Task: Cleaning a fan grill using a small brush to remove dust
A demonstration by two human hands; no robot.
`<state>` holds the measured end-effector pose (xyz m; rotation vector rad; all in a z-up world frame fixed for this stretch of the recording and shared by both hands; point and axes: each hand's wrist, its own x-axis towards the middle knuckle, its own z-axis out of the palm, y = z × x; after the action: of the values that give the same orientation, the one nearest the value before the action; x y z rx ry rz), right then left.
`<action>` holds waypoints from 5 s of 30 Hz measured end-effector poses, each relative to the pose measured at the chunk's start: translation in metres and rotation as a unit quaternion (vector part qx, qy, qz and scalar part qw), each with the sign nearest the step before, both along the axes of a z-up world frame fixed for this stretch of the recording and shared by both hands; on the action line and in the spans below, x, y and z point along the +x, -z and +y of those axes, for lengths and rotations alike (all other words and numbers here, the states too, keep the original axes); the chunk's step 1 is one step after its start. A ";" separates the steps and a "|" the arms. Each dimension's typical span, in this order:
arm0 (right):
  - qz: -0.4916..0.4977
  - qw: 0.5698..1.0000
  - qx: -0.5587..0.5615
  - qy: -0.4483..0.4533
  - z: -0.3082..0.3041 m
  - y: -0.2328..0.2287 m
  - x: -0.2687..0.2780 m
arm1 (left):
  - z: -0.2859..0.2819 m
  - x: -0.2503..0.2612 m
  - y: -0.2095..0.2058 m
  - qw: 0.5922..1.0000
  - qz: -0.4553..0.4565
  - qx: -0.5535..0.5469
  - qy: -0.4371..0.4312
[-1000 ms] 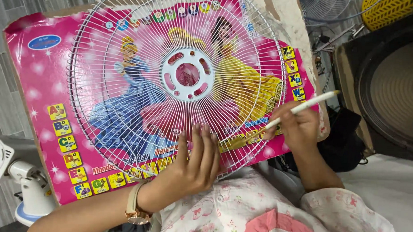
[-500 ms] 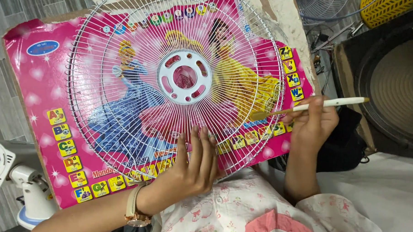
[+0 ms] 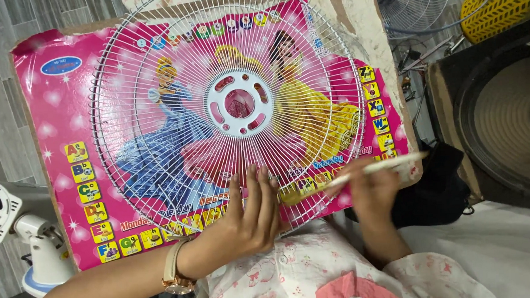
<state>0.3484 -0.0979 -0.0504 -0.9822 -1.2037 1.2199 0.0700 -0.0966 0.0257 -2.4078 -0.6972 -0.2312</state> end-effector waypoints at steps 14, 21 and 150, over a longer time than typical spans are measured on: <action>0.036 0.964 0.025 0.261 0.006 0.024 0.037 | -0.003 -0.002 0.008 1.000 -0.008 -0.029 -0.003; 0.022 0.994 0.075 0.078 -0.001 0.004 0.028 | -0.001 -0.002 0.000 1.000 0.023 -0.014 -0.002; -0.016 0.999 -0.011 0.032 -0.010 0.020 0.006 | -0.016 -0.021 0.028 0.993 -0.091 -0.049 -0.062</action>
<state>0.3544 -0.1081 -0.0707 -1.0532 -1.1774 1.1721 0.0493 -0.1125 -0.0019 -2.4448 -0.9583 -0.3753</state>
